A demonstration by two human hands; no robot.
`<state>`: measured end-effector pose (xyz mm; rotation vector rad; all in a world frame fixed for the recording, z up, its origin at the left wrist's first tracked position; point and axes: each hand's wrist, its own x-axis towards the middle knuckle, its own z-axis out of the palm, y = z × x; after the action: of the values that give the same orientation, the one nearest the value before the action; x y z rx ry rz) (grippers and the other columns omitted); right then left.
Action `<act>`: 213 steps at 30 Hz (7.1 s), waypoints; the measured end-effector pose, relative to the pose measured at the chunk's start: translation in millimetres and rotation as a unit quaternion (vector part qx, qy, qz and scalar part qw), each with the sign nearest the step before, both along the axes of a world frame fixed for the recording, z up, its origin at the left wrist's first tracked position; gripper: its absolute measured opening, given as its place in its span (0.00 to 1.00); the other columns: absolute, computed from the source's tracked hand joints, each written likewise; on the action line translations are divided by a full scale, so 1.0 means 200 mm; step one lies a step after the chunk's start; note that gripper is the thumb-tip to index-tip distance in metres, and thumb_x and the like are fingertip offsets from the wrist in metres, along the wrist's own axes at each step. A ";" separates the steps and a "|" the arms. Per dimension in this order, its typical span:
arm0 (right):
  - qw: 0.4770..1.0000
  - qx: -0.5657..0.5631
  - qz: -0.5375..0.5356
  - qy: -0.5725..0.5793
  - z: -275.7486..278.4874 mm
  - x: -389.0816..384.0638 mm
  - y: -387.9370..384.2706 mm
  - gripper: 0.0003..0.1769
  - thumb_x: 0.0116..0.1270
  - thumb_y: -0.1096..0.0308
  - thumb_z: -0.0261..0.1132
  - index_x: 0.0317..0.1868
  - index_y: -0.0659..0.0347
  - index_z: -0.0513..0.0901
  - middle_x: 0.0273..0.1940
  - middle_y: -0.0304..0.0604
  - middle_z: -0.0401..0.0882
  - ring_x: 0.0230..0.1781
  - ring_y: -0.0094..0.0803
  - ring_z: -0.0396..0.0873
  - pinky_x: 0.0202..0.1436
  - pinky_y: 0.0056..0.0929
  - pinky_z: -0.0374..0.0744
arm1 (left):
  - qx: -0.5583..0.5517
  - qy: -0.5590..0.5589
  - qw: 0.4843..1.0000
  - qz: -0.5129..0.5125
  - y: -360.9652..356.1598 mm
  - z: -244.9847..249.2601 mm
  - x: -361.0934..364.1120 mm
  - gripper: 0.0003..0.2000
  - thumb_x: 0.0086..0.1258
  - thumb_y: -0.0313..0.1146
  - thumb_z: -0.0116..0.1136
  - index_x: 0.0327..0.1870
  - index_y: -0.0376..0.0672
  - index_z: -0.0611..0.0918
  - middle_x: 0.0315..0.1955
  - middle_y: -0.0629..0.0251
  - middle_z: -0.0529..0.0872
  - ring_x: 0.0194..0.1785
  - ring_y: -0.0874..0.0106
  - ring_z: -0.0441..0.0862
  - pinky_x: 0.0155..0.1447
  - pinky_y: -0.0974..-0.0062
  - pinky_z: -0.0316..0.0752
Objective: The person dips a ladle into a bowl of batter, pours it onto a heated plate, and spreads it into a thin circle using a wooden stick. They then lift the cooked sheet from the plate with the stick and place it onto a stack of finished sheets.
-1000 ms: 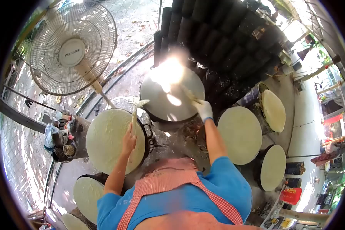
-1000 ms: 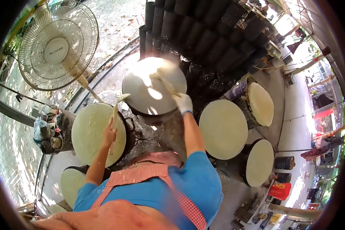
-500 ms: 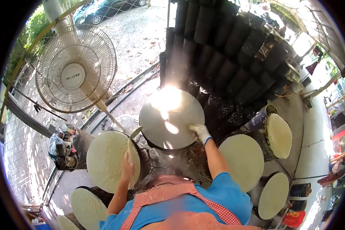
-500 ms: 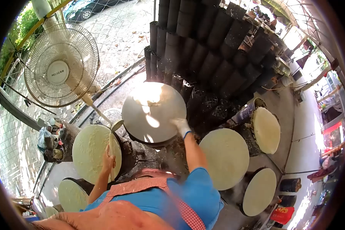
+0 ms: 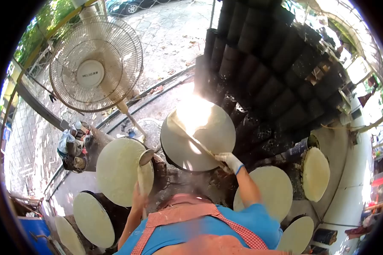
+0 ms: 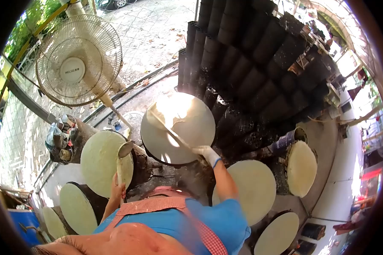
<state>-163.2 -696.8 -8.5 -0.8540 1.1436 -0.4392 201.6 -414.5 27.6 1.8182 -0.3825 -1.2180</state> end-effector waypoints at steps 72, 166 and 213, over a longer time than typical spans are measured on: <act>0.766 -0.358 -0.054 0.531 0.01 0.37 1.25 0.16 0.64 0.50 0.56 0.41 0.49 0.84 0.30 0.53 0.82 0.31 0.50 0.81 0.34 0.48 0.77 | -0.300 0.707 0.627 -0.128 1.11 0.19 0.35 0.30 0.73 0.26 0.39 0.73 0.64 0.48 0.22 0.65 0.64 0.14 0.78 0.61 0.16 0.81 0.65; 0.660 -0.576 -0.062 0.478 0.05 0.13 1.24 0.11 0.57 0.57 0.68 0.35 0.54 0.85 0.26 0.45 0.81 0.25 0.43 0.79 0.29 0.38 0.77 | -0.083 0.395 0.913 -0.052 -0.22 0.19 -0.32 0.07 0.73 0.41 0.45 0.34 0.53 0.67 0.11 0.77 0.59 0.10 0.83 0.55 0.09 0.85 0.49; 0.050 -0.702 0.654 -0.278 0.06 1.91 3.94 0.26 0.54 0.57 0.65 0.55 0.50 0.73 0.45 0.45 0.78 0.42 0.46 0.79 0.40 0.41 0.78 | -0.373 0.469 0.356 0.717 3.07 -0.15 -2.10 0.08 0.77 0.40 0.39 0.47 0.51 0.70 0.12 0.74 0.60 0.10 0.84 0.52 0.11 0.86 0.51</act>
<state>219.8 91.1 3.5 -2.5114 -1.7534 -0.0107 -218.8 199.0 -3.3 -0.0504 1.0422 -0.3014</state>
